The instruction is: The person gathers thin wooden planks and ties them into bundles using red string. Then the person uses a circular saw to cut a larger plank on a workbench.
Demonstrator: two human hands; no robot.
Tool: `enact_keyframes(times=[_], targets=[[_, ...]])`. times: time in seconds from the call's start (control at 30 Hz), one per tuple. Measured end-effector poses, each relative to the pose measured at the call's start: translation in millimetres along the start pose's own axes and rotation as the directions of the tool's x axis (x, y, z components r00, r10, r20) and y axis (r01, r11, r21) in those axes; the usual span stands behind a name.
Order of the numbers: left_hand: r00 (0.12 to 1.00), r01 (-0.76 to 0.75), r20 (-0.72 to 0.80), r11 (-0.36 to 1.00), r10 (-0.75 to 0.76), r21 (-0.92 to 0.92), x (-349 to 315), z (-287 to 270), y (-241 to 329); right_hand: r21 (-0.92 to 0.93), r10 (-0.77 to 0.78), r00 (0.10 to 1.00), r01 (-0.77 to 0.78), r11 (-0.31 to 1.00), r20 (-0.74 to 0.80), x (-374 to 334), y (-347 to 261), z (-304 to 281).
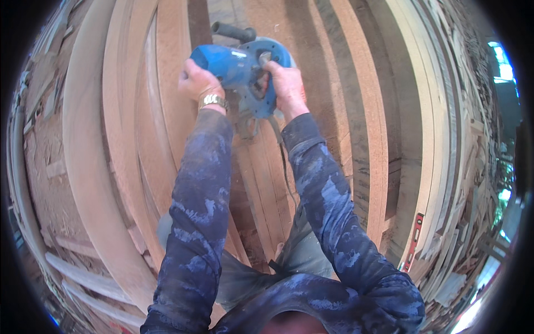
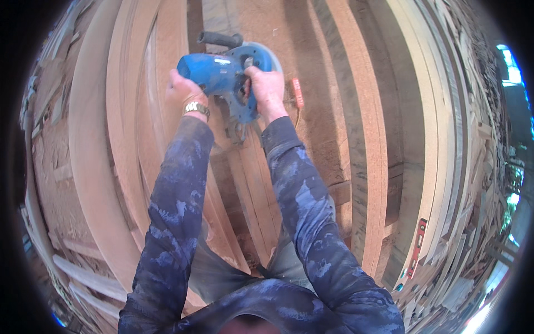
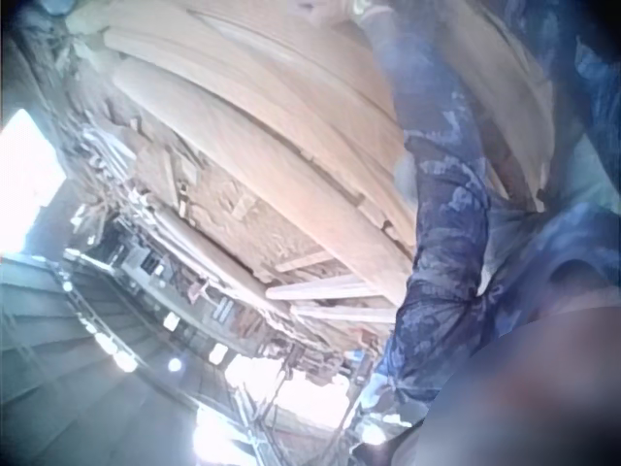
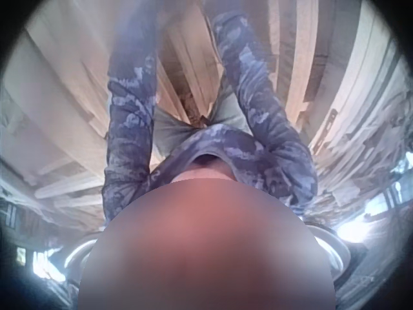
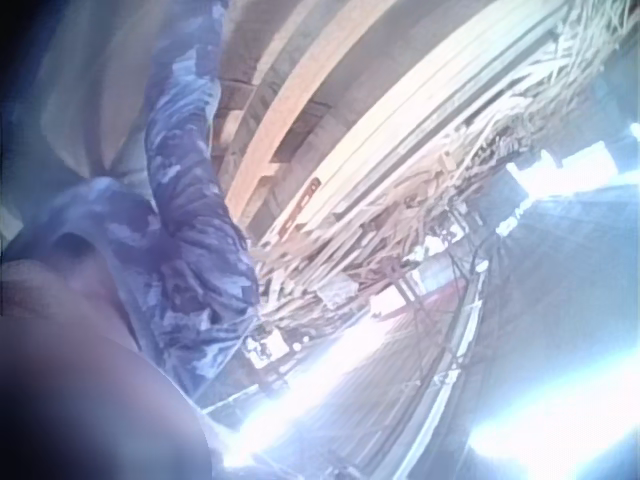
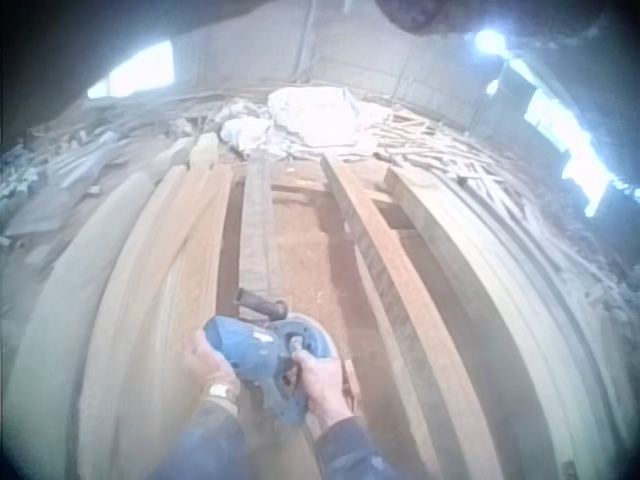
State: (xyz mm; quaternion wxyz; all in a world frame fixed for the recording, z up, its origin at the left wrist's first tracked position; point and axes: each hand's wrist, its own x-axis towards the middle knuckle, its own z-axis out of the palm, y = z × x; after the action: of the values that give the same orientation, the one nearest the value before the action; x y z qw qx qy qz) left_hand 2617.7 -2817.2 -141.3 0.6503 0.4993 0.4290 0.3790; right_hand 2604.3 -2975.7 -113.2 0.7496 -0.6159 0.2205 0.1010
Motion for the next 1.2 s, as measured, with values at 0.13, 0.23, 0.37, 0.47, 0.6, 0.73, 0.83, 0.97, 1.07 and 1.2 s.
enact_keyframes(times=[0.13,0.23,0.37,0.47,0.6,0.73,0.83,0.97,1.07,1.2], targets=[[0.999,0.029,0.015,0.999,-0.029,-0.036,3,5,1,0.009,0.019,1.000,-0.020,1.000,0.016,5,-3,1],[0.999,0.032,0.022,0.998,-0.031,-0.057,6,8,-2,0.021,0.034,0.999,-0.034,0.999,0.009,9,-1,1],[1.000,-0.028,-0.003,0.999,0.028,-0.021,8,9,-7,0.028,0.024,1.000,-0.025,0.999,0.016,13,2,1],[1.000,-0.018,0.001,1.000,0.018,-0.016,8,10,-8,0.013,0.018,1.000,-0.019,1.000,0.015,14,4,1],[1.000,0.008,0.011,1.000,-0.007,-0.025,6,9,-9,0.015,0.017,1.000,-0.017,1.000,0.021,15,4,2],[0.999,-0.025,0.020,0.998,0.026,-0.064,6,7,-13,-0.032,0.023,1.000,-0.022,0.999,0.015,17,5,1],[0.998,-0.054,-0.023,0.998,0.053,-0.027,9,8,-17,-0.034,0.026,0.999,-0.025,0.999,0.033,18,7,1],[0.999,-0.043,0.018,0.998,0.043,-0.042,9,8,-20,-0.057,0.017,1.000,-0.016,0.998,0.025,22,9,-1],[0.999,-0.026,0.039,0.999,0.027,-0.025,3,7,-18,-0.060,0.001,1.000,-0.001,0.998,0.001,24,9,-4],[0.999,0.042,0.019,0.999,-0.042,-0.001,-7,4,-15,-0.088,0.050,0.998,-0.046,0.995,0.036,23,9,-9]])
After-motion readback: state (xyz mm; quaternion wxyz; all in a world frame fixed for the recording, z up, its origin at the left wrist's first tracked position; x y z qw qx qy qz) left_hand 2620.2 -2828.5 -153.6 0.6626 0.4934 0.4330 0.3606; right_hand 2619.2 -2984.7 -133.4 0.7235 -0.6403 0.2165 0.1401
